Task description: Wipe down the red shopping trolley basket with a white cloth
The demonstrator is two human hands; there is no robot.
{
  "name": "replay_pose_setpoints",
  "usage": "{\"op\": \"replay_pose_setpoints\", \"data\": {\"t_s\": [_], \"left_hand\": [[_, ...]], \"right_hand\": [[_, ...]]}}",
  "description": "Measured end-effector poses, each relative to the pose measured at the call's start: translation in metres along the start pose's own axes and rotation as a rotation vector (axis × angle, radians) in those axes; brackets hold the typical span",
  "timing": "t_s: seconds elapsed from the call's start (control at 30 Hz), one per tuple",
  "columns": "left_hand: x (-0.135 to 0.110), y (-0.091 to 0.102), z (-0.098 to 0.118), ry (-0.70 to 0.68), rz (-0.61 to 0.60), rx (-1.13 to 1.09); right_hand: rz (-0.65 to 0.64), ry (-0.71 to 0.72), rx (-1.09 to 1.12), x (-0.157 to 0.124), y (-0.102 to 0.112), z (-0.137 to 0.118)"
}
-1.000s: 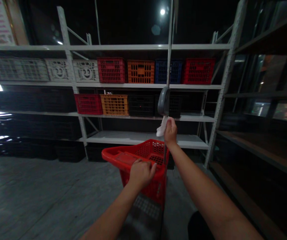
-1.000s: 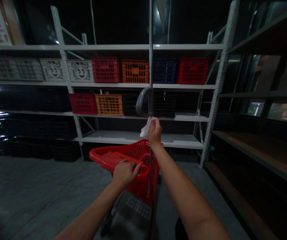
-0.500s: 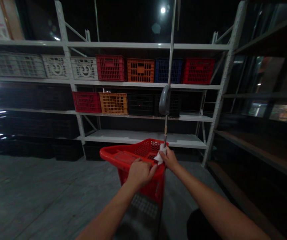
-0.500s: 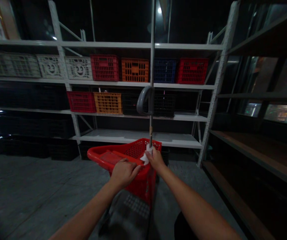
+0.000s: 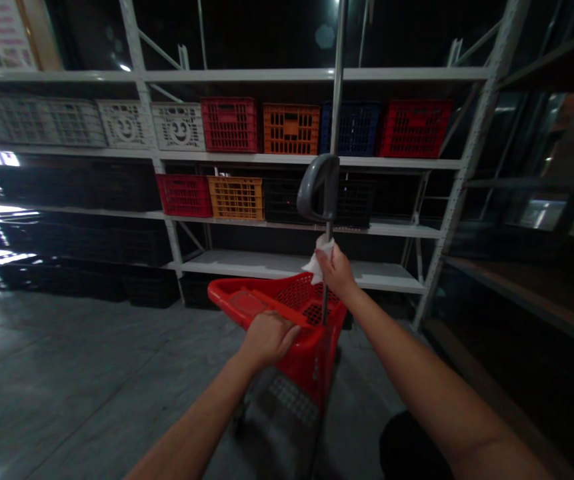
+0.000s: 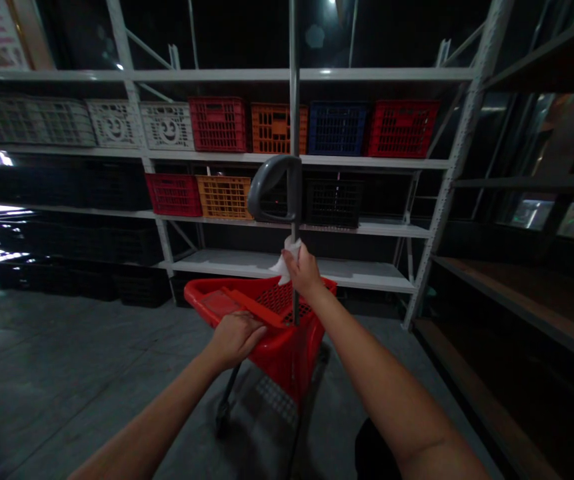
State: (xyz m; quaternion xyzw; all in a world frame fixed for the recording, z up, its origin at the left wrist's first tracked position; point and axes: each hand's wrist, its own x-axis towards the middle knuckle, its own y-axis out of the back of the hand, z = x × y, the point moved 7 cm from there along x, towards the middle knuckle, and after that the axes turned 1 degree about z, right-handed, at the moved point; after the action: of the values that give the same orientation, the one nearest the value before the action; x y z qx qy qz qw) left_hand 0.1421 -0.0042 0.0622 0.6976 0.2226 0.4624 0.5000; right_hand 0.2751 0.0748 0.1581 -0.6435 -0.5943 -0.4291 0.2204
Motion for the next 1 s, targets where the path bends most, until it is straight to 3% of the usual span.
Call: {"op": "replay_pose_setpoints", "data": {"t_s": [0.2,0.3,0.47,0.6,0.7,0.8,0.87,0.93,1.0], "left_hand": [[-0.013,0.004,-0.015,-0.108,0.016,-0.061],[-0.017,0.002,-0.024,-0.15,0.046,-0.099],[-0.019,0.005,-0.047,-0.172,0.159,-0.192],[-0.022,0.012,-0.071,-0.136,0.208,-0.216],[-0.025,0.02,-0.079,-0.03,0.25,-0.146],[-0.027,0.025,-0.067,0.092,0.286,-0.056],[-0.025,0.02,-0.051,0.151,0.266,0.01],[-0.024,0.014,-0.042,0.231,0.27,0.118],[-0.025,0.008,-0.039,0.291,0.314,0.229]], "right_hand": [[-0.357,-0.135,0.005,-0.118,-0.043,0.054],[-0.367,-0.148,0.057,-0.143,-0.052,0.065],[-0.33,-0.15,0.035,-0.148,-0.061,0.068],[-0.347,-0.016,-0.09,-0.151,-0.068,0.062],[-0.325,0.064,-0.171,-0.152,-0.072,0.057],[-0.32,-0.012,-0.169,-0.146,-0.077,0.06],[-0.386,-0.105,-0.185,-0.136,-0.079,0.068],[-0.442,-0.21,-0.259,-0.119,-0.078,0.082],[-0.406,-0.307,-0.354,-0.096,-0.07,0.098]]}}
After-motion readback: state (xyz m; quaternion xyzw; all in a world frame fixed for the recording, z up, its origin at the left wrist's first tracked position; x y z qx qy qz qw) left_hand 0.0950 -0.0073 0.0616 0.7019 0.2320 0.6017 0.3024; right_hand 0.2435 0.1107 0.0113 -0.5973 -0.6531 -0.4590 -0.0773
